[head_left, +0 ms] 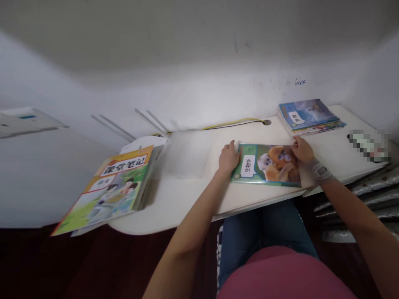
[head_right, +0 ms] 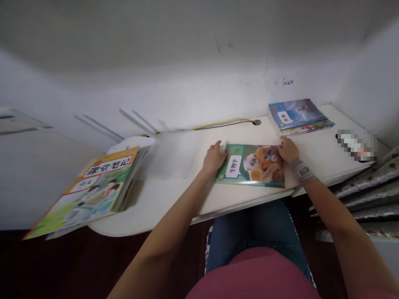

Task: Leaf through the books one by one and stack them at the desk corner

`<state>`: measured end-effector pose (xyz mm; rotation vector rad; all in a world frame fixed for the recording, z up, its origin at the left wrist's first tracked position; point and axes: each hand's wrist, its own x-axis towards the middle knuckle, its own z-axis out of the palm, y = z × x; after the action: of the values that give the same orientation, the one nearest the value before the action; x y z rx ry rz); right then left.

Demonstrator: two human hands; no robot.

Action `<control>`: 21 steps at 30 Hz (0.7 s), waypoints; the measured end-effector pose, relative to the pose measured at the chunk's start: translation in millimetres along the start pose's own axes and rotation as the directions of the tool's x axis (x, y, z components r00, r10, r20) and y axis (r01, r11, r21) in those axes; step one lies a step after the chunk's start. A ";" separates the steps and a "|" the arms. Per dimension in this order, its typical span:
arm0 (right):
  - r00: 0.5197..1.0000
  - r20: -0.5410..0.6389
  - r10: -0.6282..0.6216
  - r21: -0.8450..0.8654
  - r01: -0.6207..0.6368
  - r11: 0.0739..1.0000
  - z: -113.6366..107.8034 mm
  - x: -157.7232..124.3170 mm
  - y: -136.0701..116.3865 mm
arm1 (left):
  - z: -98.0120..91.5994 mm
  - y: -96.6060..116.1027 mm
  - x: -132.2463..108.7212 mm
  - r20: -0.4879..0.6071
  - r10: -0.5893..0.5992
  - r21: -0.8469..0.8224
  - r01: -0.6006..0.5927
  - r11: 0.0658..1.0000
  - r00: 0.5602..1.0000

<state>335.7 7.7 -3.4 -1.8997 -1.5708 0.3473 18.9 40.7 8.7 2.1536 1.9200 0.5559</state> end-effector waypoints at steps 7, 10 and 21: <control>0.998 0.011 -0.055 -0.427 0.054 0.902 15.5 -3.4 -17.6 | 17.3 20.3 -24.4 0.162 0.331 0.176 -0.357 0.917 0.930; 0.996 0.043 -0.079 -0.392 0.090 0.915 28.6 0.7 -31.8 | 4.7 4.9 -31.9 0.131 0.247 0.183 -0.269 0.946 0.960; 0.986 0.161 -0.035 -0.317 0.085 0.945 37.1 28.6 -53.2 | -25.6 -41.6 13.8 0.093 -0.216 0.062 0.210 0.976 0.972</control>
<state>280.1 50.4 7.0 -2.1052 -1.8793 0.2230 -28.2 57.4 17.6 1.9304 2.0968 0.3564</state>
